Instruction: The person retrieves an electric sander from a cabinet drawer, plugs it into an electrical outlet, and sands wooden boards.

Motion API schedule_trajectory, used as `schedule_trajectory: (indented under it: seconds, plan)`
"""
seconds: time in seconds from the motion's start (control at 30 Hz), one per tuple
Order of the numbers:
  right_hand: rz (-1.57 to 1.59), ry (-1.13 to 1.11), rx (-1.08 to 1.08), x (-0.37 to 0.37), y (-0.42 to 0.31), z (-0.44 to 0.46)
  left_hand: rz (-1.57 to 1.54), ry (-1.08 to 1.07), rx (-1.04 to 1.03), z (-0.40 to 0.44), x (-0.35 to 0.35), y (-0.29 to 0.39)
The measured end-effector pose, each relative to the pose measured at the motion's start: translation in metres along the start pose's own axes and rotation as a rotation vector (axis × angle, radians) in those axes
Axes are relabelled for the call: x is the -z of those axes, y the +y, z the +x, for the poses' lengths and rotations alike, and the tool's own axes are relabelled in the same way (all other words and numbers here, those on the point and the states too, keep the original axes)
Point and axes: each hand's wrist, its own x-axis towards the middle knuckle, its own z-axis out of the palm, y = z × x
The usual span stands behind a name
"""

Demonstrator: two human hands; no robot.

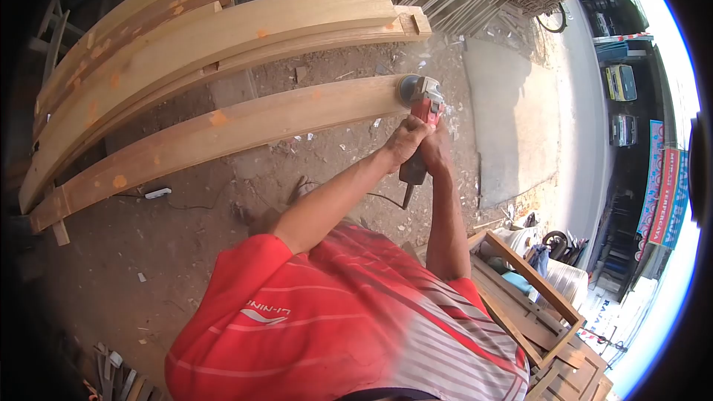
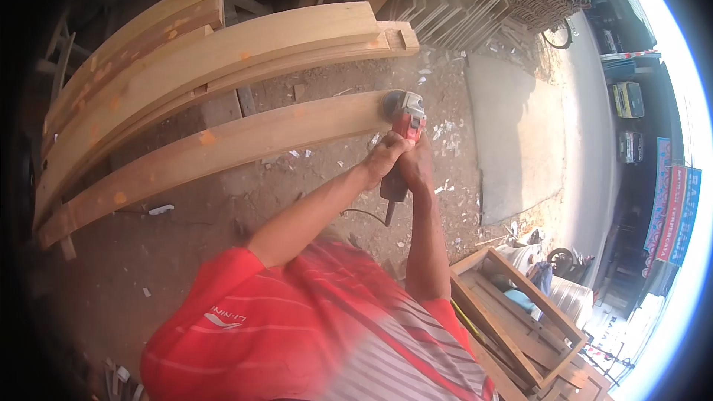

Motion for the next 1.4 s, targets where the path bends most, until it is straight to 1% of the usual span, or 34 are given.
schedule_trajectory:
  seconds: [0.03, 0.1, 0.13, 0.17, 0.23, 0.3, 0.33, 0.37, 0.43, 0.5, 0.57, 0.63, 0.7, 0.77, 0.8, 0.83, 0.9, 0.93, 1.0, 1.1, 1.17, 1.27, 1.3, 1.37, 1.4]
  plan:
    - [-0.002, 0.002, 0.005, -0.001, -0.002, -0.002, -0.001, -0.003, -0.005, 0.002, 0.006, -0.004]
    - [-0.247, 0.053, 0.017, -0.002, -0.003, -0.008, 0.045, -0.188, -0.015, 0.005, 0.020, -0.009]
    - [-0.214, -0.016, 0.065, -0.001, -0.007, -0.013, 0.046, -0.191, -0.011, 0.005, 0.021, -0.014]
    - [-0.215, -0.018, 0.059, -0.001, -0.002, -0.013, 0.029, -0.171, -0.043, 0.003, 0.022, -0.020]
    - [-0.090, -0.023, 0.063, -0.005, 0.004, -0.011, 0.010, -0.139, -0.076, -0.012, 0.018, -0.017]
    - [-0.087, -0.027, 0.049, -0.014, 0.000, -0.016, -0.044, 0.112, -0.089, -0.022, 0.002, -0.004]
    - [-0.081, -0.022, 0.033, -0.019, -0.006, -0.021, -0.071, 0.155, -0.080, -0.039, -0.003, 0.014]
    - [-0.136, -0.046, 0.013, -0.022, -0.007, -0.024, -0.065, 0.139, -0.074, -0.046, 0.009, 0.008]
    - [-0.181, -0.194, 0.139, -0.036, 0.007, -0.026, 0.047, 0.050, -0.181, -0.057, 0.040, -0.010]
    - [-0.293, -0.187, 0.138, -0.055, 0.000, -0.040, 0.022, 0.154, -0.222, -0.080, 0.048, -0.007]
    - [-0.257, -0.173, 0.164, -0.056, 0.004, -0.038, 0.032, 0.169, -0.208, -0.080, 0.054, -0.008]
    - [-0.227, -0.174, 0.187, -0.056, 0.007, -0.037, 0.100, 0.067, -0.098, -0.074, 0.052, -0.002]
    - [-0.105, -0.099, 0.079, -0.035, 0.008, -0.026, 0.084, -0.015, -0.045, -0.052, 0.039, 0.000]
    - [-0.068, -0.032, 0.062, -0.015, 0.016, -0.012, 0.049, -0.111, -0.037, -0.029, 0.021, 0.001]
    - [-0.050, -0.005, 0.018, -0.009, 0.010, -0.011, 0.039, -0.084, -0.043, -0.026, 0.010, 0.006]
    - [0.005, -0.031, 0.017, -0.003, 0.005, -0.012, 0.028, -0.055, -0.045, -0.023, 0.001, 0.009]
    - [0.017, -0.016, 0.005, -0.005, 0.005, -0.006, 0.008, -0.029, -0.020, -0.021, 0.001, 0.009]
    - [0.014, -0.024, 0.002, -0.009, 0.004, -0.008, 0.016, -0.050, -0.030, -0.022, 0.006, 0.009]
    - [-0.040, 0.001, 0.103, -0.021, 0.002, -0.016, 0.046, -0.115, -0.073, -0.030, 0.020, 0.013]
    - [-0.110, -0.074, 0.081, -0.047, -0.005, -0.038, -0.027, -0.073, 0.005, -0.067, 0.041, 0.017]
    - [-0.143, -0.121, 0.081, -0.068, 0.000, -0.048, -0.008, -0.023, -0.012, -0.092, 0.064, 0.011]
    - [-0.195, -0.211, 0.128, -0.111, -0.002, -0.073, -0.089, 0.026, -0.031, -0.134, 0.099, 0.010]
    - [-0.221, -0.254, 0.103, -0.123, -0.022, -0.090, -0.087, 0.027, -0.031, -0.151, 0.107, 0.014]
    - [-0.241, -0.299, 0.148, -0.154, -0.015, -0.099, -0.161, 0.153, -0.040, -0.187, 0.119, 0.028]
    - [-0.274, -0.348, 0.139, -0.167, -0.029, -0.110, -0.233, 0.189, -0.090, -0.202, 0.125, 0.033]
